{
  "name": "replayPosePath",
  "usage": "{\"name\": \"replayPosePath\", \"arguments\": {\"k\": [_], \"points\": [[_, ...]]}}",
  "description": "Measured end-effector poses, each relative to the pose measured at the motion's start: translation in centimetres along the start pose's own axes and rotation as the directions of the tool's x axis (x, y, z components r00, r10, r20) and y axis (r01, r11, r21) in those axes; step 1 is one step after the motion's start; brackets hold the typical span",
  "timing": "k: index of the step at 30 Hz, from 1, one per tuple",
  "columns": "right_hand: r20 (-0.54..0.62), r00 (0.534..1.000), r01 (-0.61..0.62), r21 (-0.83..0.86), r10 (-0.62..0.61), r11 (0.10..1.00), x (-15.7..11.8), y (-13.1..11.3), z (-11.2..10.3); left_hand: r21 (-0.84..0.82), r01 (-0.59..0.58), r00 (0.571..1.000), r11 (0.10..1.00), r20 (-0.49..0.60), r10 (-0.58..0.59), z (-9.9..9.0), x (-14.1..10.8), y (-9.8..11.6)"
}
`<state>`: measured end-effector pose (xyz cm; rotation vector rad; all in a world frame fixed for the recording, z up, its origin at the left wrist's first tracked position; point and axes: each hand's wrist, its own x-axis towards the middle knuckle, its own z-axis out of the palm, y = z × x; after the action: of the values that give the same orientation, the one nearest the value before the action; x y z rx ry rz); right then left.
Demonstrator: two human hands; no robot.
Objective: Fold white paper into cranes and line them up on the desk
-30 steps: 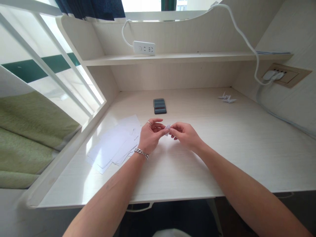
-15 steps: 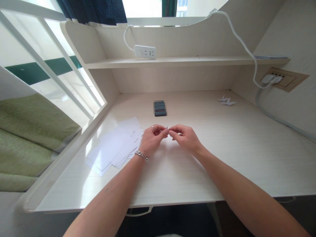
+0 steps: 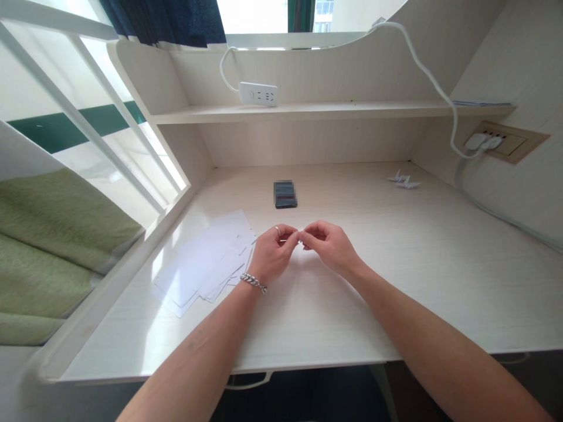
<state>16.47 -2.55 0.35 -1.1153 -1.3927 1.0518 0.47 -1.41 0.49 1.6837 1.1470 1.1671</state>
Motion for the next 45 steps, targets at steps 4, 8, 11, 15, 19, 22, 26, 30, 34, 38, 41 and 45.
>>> {"name": "replayPosePath", "arguments": {"k": [4,8,11,15,19,22,26,30,34,38,41,45], "points": [[0.018,0.998,-0.055,0.072,0.054,0.996,0.0,-0.1,-0.1,0.014,-0.023,1.0,1.0,0.0,0.023,0.0,-0.3,0.2],[0.049,0.991,-0.132,0.159,0.126,0.978,0.1,-0.4,-0.6,0.015,-0.022,1.0,1.0,-0.008,0.022,0.0,-0.3,0.3],[0.057,0.978,-0.208,0.206,0.2,0.956,0.2,-0.8,-0.8,0.004,-0.039,0.999,0.999,-0.027,0.039,0.0,-0.3,0.4],[-0.033,0.974,-0.21,0.228,0.223,0.951,0.2,-0.9,-0.4,-0.084,0.011,0.999,0.996,-0.032,-0.013,0.2,0.0,0.3],[-0.127,0.97,-0.162,0.299,0.207,0.941,0.3,-0.8,-0.1,-0.365,0.163,0.976,0.917,-0.077,-0.204,0.2,0.4,0.4],[-0.124,0.973,-0.149,0.302,0.194,0.942,0.4,-0.8,-0.1,-0.463,0.22,0.952,0.859,-0.091,-0.293,0.1,0.5,0.7],[-0.07,0.988,-0.118,0.197,0.134,0.973,0.3,-0.7,0.1,-0.397,0.186,0.973,0.899,-0.05,-0.224,0.1,0.4,0.6],[-0.043,0.996,-0.066,0.142,0.073,0.988,0.1,-0.3,0.1,-0.283,0.157,0.986,0.946,-0.017,-0.168,0.2,0.3,-0.1],[-0.103,0.994,-0.034,-0.033,0.031,0.999,0.1,0.0,-0.2,-0.191,0.11,0.992,0.975,-0.036,-0.118,0.1,0.2,-0.5],[-0.043,0.999,0.003,-0.357,-0.019,0.934,-0.2,0.2,-0.4,-0.021,0.046,0.998,0.999,-0.031,-0.047,0.1,0.0,-0.4],[0.011,1.0,0.015,-0.481,-0.011,0.877,-0.3,0.2,-0.4,0.014,0.019,1.0,1.0,-0.017,-0.019,0.1,0.0,-0.4],[0.064,0.997,-0.016,-0.471,0.052,0.882,-0.3,0.0,-0.4,0.01,0.041,0.999,0.999,0.026,-0.041,0.0,0.1,-0.8]]}}
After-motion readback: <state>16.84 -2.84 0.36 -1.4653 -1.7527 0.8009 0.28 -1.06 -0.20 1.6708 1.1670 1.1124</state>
